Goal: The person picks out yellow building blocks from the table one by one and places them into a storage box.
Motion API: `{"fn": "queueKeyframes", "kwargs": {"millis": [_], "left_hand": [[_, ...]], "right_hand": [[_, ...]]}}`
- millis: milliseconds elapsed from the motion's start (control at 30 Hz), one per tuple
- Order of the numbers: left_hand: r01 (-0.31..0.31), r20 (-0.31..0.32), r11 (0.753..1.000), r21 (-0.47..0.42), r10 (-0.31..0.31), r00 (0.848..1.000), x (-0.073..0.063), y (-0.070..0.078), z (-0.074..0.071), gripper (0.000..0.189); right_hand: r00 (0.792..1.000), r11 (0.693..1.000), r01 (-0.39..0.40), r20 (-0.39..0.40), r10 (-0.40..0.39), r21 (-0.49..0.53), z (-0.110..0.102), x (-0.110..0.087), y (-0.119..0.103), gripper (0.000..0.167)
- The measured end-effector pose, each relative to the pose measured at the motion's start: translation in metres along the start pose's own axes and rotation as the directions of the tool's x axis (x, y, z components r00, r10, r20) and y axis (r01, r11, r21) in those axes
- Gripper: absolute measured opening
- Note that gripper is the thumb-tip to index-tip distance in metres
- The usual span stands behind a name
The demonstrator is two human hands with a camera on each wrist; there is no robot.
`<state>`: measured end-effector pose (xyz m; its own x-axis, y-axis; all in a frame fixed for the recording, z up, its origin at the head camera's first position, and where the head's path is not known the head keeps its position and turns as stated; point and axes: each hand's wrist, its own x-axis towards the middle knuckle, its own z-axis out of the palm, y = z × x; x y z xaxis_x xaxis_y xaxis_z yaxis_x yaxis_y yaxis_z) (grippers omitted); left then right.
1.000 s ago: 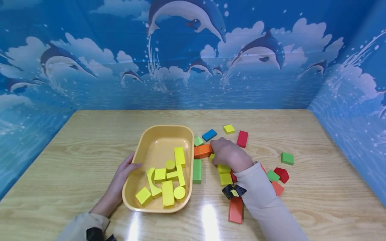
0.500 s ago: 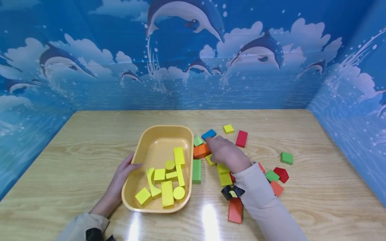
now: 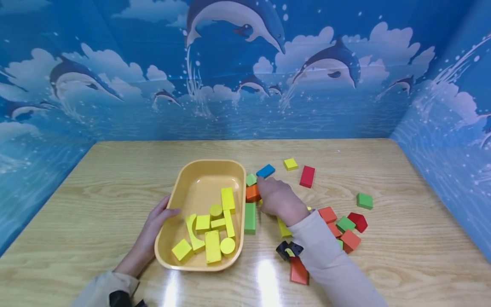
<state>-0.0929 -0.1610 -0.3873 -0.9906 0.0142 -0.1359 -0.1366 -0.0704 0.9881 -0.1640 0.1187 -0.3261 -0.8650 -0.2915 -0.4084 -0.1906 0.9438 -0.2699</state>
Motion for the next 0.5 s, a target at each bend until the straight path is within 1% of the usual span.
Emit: {"fn": "queueKeyframes", "kwargs": {"millis": [67, 133, 200, 267, 300, 333, 367, 400, 433, 500], "left_hand": [[0.002, -0.001, 1.0, 0.0, -0.002, 1.0, 0.0, 0.0, 0.0, 0.058], [0.005, -0.001, 1.0, 0.003, -0.005, 1.0, 0.0, 0.001, 0.0, 0.058], [0.013, 0.0, 1.0, 0.013, -0.013, 1.0, 0.0, 0.001, -0.001, 0.058], [0.021, 0.0, 1.0, 0.02, -0.021, 1.0, 0.001, 0.0, -0.001, 0.058], [0.024, -0.001, 0.999, 0.022, -0.024, 1.0, 0.001, 0.0, -0.001, 0.058], [0.028, -0.003, 0.999, 0.024, -0.028, 1.0, 0.001, -0.001, -0.001, 0.057], [0.032, -0.006, 0.999, 0.024, -0.032, 0.999, 0.002, -0.001, -0.001, 0.057], [0.034, -0.008, 0.999, 0.021, -0.034, 0.999, 0.002, -0.001, -0.001, 0.056], [0.034, -0.011, 0.999, 0.017, -0.033, 0.999, 0.002, -0.001, -0.001, 0.056], [0.03, -0.014, 0.999, 0.01, -0.03, 0.999, 0.002, -0.001, 0.0, 0.056]], "right_hand": [[1.0, 1.0, 0.002, 0.0, -0.002, -0.005, -0.002, -0.002, 0.0, 0.076], [1.0, 1.0, 0.012, 0.005, -0.011, -0.018, -0.008, -0.005, 0.001, 0.072], [0.999, 0.999, 0.032, -0.003, -0.033, -0.011, -0.015, -0.008, 0.002, 0.063], [0.995, 0.997, 0.083, -0.059, -0.083, -0.004, -0.021, -0.012, 0.002, 0.055], [0.987, 0.993, 0.119, -0.104, -0.119, -0.002, -0.023, -0.013, 0.002, 0.052], [0.972, 0.986, 0.167, -0.166, -0.164, 0.007, -0.025, -0.015, 0.001, 0.052], [0.949, 0.975, 0.221, -0.235, -0.211, 0.017, -0.025, -0.017, 0.0, 0.051], [0.915, 0.96, 0.279, -0.308, -0.261, 0.013, -0.025, -0.017, -0.002, 0.05], [0.872, 0.941, 0.339, -0.375, -0.314, -0.001, -0.023, -0.016, -0.005, 0.049], [0.779, 0.894, 0.445, -0.472, -0.412, -0.046, -0.018, -0.014, -0.011, 0.046]]}}
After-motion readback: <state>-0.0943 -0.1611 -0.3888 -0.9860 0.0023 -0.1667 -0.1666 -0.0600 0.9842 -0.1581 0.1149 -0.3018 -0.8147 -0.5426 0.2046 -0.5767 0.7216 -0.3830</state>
